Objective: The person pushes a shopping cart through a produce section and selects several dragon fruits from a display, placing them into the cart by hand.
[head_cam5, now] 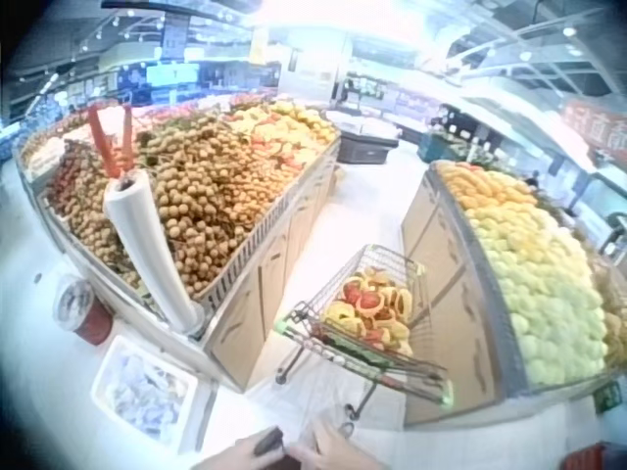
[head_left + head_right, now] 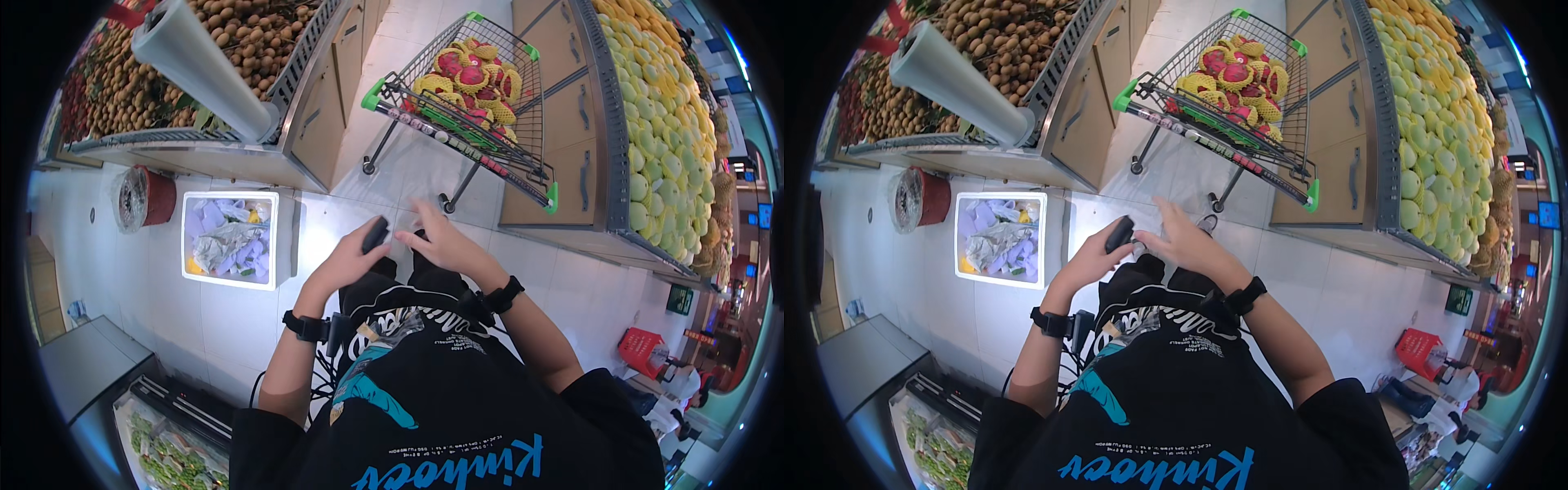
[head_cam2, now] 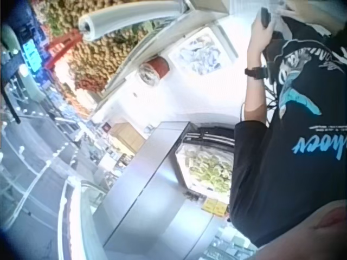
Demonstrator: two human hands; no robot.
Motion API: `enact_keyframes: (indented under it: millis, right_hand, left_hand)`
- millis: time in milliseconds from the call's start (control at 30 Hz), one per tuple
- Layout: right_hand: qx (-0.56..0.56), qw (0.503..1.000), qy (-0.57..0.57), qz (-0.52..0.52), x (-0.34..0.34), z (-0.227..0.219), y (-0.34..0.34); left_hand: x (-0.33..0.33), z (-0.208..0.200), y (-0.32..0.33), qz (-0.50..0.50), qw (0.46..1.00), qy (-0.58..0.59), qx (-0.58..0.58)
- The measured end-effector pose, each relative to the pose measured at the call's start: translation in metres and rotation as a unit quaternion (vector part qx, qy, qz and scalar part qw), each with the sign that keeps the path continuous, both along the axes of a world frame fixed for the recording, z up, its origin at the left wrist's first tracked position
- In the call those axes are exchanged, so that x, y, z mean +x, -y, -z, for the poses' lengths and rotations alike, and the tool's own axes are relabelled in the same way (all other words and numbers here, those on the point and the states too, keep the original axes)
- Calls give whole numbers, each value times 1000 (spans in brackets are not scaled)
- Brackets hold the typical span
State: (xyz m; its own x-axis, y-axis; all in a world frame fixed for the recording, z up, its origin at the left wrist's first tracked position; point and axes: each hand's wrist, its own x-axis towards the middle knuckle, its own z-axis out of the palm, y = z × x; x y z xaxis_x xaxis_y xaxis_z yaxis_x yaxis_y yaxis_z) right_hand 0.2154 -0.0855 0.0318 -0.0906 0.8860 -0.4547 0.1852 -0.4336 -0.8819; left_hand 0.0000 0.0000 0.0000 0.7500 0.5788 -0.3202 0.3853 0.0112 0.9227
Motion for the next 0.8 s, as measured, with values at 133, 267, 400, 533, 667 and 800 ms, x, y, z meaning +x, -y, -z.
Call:
enact_keyframes:
  millis: [133,267,400,533,667,800]
  right_hand:
    - [253,849,458,65,65,6,-18]
    - [234,748,610,114,104,29,-35]
    - [113,760,633,91,122,70,-28]
    - [119,737,644,169,122,73,-14]
    - [106,786,588,159,106,72,-30]
    - [112,769,606,172,102,74,-26]
  left_hand:
    - [-42,92,-39,-55,973,-159,-157]
    - [-145,203,-31,77,903,-355,-230]
    - [-162,226,28,28,883,-247,-399]
    - [-139,195,76,-41,849,-265,-456]
    - [-187,218,114,-157,813,-185,-530]
    - [-190,176,92,-182,794,-184,-550]
